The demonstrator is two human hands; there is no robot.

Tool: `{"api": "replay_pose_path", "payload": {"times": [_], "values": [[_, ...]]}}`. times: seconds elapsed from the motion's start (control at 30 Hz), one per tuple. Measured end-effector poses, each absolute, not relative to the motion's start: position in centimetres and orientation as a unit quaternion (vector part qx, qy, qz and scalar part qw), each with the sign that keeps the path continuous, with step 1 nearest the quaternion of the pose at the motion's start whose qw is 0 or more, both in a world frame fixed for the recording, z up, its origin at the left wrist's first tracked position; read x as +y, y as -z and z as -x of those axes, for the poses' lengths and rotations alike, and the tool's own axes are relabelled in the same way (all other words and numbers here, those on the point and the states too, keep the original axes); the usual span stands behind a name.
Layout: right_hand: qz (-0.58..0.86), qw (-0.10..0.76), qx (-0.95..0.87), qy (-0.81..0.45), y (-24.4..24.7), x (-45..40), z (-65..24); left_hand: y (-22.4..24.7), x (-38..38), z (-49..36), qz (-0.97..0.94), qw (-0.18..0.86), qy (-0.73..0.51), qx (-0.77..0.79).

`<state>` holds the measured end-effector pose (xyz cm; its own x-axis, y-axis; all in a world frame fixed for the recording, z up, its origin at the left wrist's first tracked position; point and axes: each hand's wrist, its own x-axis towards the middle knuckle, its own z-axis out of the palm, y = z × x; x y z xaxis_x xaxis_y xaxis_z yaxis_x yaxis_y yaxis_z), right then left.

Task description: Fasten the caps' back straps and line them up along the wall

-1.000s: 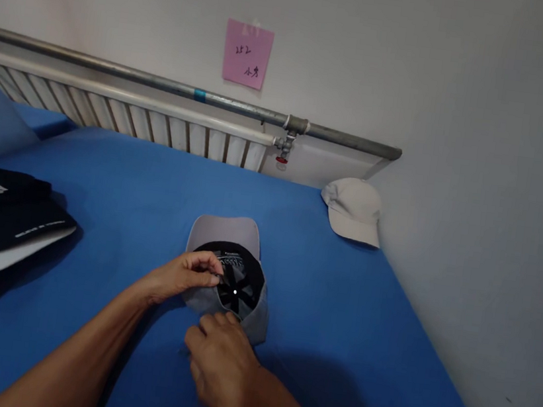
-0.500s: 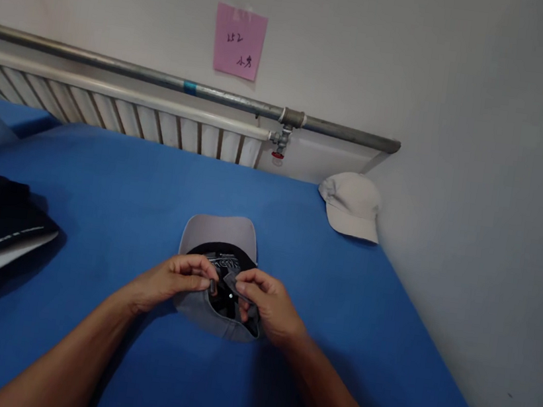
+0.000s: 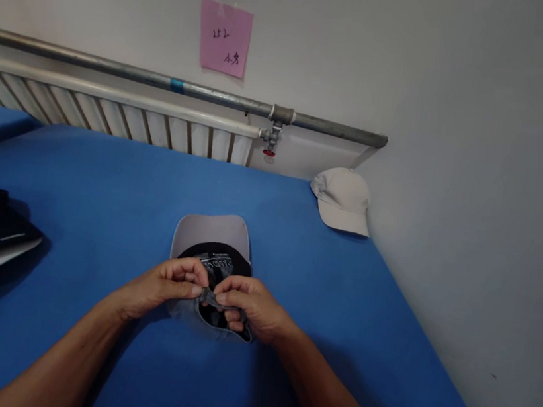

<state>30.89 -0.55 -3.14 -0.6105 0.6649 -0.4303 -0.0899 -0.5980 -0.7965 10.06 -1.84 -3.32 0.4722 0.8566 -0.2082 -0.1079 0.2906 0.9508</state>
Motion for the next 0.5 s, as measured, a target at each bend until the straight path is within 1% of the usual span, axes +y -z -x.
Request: {"api": "replay_pose_path", "payload": {"times": [0.3, 0.5], "values": [[0.395, 0.229, -0.382, -0.803, 3.25, -0.45, -30.52, 3.11, -1.81, -10.09, -0.5, 0.702, -0.318, 0.394], [0.383, 0.204, -0.394, -0.81, 3.23, -0.25, -30.7, 3.26, -1.76, -9.86, -0.514, 0.703, -0.301, 0.389]]}}
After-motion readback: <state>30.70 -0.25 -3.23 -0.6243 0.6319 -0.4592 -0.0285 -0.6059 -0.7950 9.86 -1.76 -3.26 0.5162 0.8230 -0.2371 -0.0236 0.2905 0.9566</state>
